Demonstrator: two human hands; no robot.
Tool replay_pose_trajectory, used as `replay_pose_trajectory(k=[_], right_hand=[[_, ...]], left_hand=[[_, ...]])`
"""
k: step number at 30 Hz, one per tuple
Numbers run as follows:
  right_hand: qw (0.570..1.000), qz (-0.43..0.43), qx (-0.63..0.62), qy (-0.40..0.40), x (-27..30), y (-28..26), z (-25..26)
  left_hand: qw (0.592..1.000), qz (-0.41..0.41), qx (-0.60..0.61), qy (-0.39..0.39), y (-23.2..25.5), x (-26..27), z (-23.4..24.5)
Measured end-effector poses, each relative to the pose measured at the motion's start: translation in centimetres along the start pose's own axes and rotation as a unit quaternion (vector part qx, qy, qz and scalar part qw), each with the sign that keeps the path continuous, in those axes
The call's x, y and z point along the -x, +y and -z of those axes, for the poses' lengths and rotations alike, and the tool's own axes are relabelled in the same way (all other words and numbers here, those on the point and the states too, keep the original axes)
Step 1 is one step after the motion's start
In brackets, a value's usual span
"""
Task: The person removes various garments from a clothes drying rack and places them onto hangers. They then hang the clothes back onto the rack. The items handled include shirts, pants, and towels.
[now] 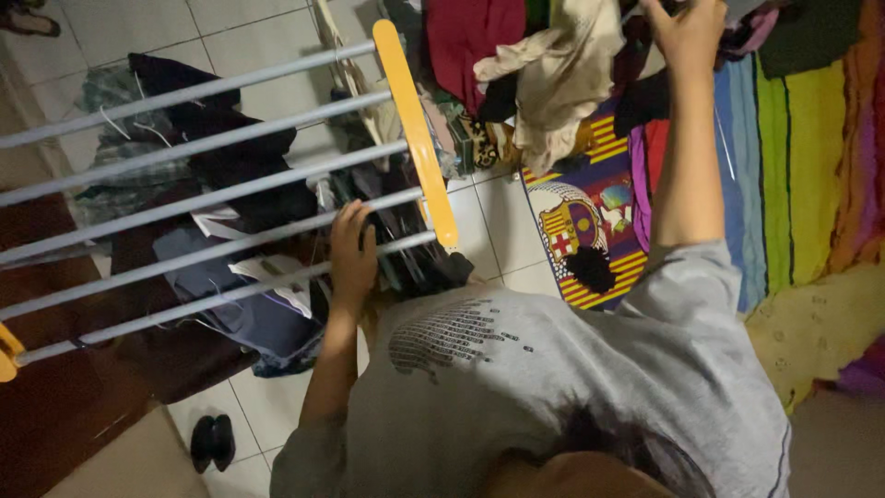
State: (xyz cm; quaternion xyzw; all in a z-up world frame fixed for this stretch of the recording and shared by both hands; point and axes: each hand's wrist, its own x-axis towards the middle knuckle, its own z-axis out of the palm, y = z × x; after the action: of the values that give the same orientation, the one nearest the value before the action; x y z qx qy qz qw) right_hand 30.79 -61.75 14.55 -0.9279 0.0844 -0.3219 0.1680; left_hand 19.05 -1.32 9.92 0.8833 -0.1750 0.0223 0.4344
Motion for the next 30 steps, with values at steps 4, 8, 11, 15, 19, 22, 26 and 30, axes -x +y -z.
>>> replay_pose_trajectory(k=[4,8,11,15,19,22,26,30], right_hand=[[0.977,0.093,-0.134,-0.133,1.8,-10.3,3.9],[0.812,0.278,-0.330,-0.393,5.8,-21.0,7.7],[0.678,0.276,-0.514,-0.447,5.4,-24.8,7.6],[0.672,0.186,-0.539,-0.473,5.2,-25.4,3.1],[0.771,0.152,-0.494,-0.373,3.0,-19.3,-8.1],[0.832,-0.069,-0.458,-0.306,1.0,-11.6,-20.0],[0.802,-0.318,-0.430,-0.267,4.9,-2.7,-31.1],[0.676,-0.460,-0.506,-0.275,9.1,-0.7,-36.1]], left_hand=[[0.996,-0.068,-0.050,0.020,5.5,-4.6,-0.2],[0.976,-0.074,-0.189,-0.084,11.6,-8.6,0.0],[0.962,-0.184,-0.181,-0.092,13.4,-9.5,0.3],[0.957,0.033,-0.035,-0.285,11.6,-7.6,-0.3],[0.931,0.219,-0.084,-0.281,7.4,-5.5,1.1],[0.941,0.318,0.032,-0.114,5.4,-2.9,4.2],[0.938,0.323,0.122,-0.018,2.8,-0.2,4.5],[0.915,0.353,0.196,0.016,0.1,2.1,3.2]])
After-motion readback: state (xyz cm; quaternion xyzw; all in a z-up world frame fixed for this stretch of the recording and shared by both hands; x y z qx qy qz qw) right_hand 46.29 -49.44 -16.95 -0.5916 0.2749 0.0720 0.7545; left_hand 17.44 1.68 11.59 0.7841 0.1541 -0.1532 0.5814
